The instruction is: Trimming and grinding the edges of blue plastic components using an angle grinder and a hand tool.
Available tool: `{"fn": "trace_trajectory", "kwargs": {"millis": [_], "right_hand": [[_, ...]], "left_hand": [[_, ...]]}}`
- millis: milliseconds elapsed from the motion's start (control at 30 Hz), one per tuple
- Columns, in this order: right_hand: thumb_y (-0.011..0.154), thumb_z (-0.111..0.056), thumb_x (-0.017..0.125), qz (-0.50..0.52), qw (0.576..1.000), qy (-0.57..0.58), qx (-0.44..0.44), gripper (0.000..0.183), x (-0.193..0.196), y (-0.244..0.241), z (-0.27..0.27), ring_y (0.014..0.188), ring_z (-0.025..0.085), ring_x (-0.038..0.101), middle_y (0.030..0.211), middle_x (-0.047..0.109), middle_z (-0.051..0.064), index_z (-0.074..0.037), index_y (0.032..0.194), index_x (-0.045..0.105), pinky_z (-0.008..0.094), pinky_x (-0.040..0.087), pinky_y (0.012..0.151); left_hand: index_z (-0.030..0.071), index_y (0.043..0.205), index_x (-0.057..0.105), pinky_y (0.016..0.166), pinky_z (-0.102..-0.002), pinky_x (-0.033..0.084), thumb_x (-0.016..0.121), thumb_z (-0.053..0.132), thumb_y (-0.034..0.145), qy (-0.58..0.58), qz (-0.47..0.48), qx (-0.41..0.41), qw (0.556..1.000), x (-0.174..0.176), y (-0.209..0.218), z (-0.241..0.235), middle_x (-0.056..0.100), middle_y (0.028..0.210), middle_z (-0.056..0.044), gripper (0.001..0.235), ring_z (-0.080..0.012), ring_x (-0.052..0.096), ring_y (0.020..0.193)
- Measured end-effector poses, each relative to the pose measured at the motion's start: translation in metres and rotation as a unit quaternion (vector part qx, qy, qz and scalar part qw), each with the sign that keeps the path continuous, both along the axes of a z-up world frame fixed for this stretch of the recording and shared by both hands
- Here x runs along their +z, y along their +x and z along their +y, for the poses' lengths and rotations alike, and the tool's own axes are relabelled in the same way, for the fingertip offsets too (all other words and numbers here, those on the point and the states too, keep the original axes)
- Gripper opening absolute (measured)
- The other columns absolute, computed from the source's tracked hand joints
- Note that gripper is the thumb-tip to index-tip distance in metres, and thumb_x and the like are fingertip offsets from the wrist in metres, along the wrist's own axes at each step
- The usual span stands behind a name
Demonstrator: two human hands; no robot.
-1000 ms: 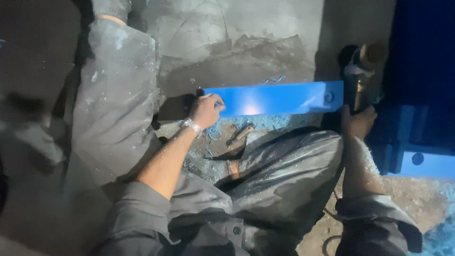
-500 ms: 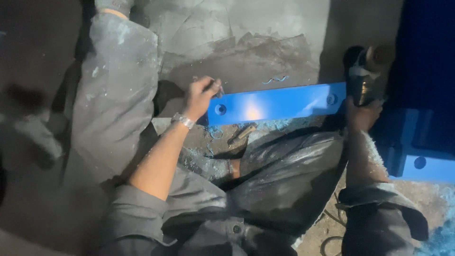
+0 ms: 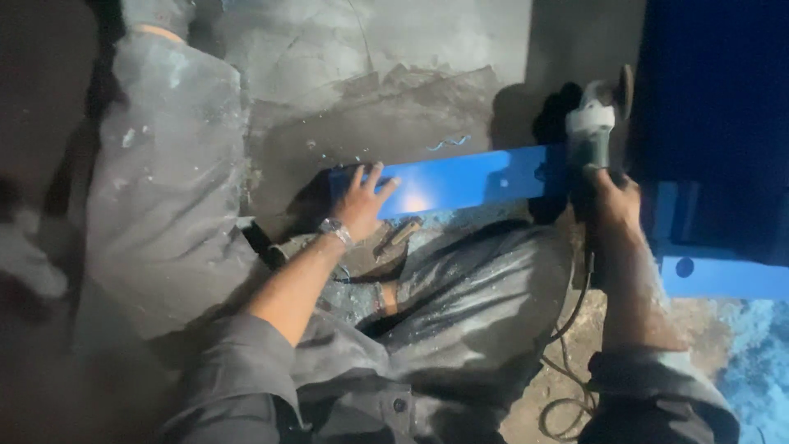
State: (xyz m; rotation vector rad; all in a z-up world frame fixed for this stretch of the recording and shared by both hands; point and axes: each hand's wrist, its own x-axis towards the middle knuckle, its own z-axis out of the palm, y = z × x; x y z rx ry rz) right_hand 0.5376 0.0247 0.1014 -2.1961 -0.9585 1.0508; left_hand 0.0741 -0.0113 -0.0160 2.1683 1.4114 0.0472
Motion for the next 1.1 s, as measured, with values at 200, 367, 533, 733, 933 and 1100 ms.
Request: {"fn": "trace_trajectory", "kwargs": {"millis": [200,367,533,733,933,1100], "right_hand": [[0.100,-0.035,0.073,0.280,0.957,0.073,-0.006,0.044,0.053,-0.021,-0.053,0.091,0.016,0.064,0.104,0.062,0.002,-0.006,0.131,0.060,0.032,0.055,0.076],[0.092,-0.037,0.074,0.458,0.867,0.195,-0.041,0.066,0.066,-0.055,-0.082,0.102,0.026,0.065,0.119,0.065,0.013,-0.001,0.145,0.053,0.038,0.055,0.084],[0.092,-0.033,0.076,0.453,0.854,0.257,0.014,0.072,0.118,-0.090,-0.083,0.112,0.030,0.064,0.126,0.063,0.017,0.003,0.148,0.049,0.043,0.054,0.101],[0.091,-0.035,0.073,0.337,0.924,0.180,0.008,0.071,0.091,-0.079,-0.105,0.099,0.030,0.064,0.115,0.064,0.019,0.008,0.144,0.055,0.040,0.052,0.085],[0.078,-0.022,0.084,0.308,0.937,0.160,-0.043,0.068,0.096,-0.071,-0.095,0.089,0.025,0.069,0.108,0.069,0.011,0.002,0.133,0.054,0.038,0.059,0.080],[0.083,-0.014,0.081,0.034,0.997,0.075,0.016,0.053,0.094,-0.077,-0.075,0.090,0.018,0.070,0.107,0.073,0.010,0.001,0.130,0.062,0.031,0.057,0.080]], "left_hand": [[0.024,0.141,0.053,0.104,-0.057,0.044,0.092,0.030,0.061,-0.015,-0.096,-0.008,0.995,0.070,-0.020,0.048,0.052,0.143,-0.023,0.089,-0.0468,0.051,0.124],[0.019,0.133,0.063,0.097,-0.054,0.047,0.080,0.014,0.078,0.082,-0.051,0.078,0.992,0.056,-0.018,0.059,0.069,0.118,-0.012,0.058,-0.0352,0.063,0.111],[0.017,0.119,0.067,0.088,-0.052,0.044,0.084,0.014,0.074,0.144,-0.064,0.090,0.983,0.079,-0.032,0.067,0.069,0.106,-0.009,0.047,-0.0327,0.063,0.104],[0.021,0.111,0.067,0.089,-0.049,0.043,0.085,0.016,0.076,0.123,-0.033,0.110,0.986,0.084,-0.059,0.066,0.069,0.106,-0.005,0.039,-0.0301,0.064,0.105],[0.020,0.109,0.068,0.086,-0.049,0.042,0.088,0.022,0.067,0.188,0.004,0.101,0.977,0.088,-0.057,0.068,0.067,0.103,-0.008,0.047,-0.0317,0.063,0.101],[0.020,0.104,0.065,0.087,-0.049,0.042,0.087,0.024,0.075,0.173,0.033,0.110,0.978,0.086,-0.056,0.065,0.066,0.102,-0.005,0.036,-0.0303,0.063,0.103]]}}
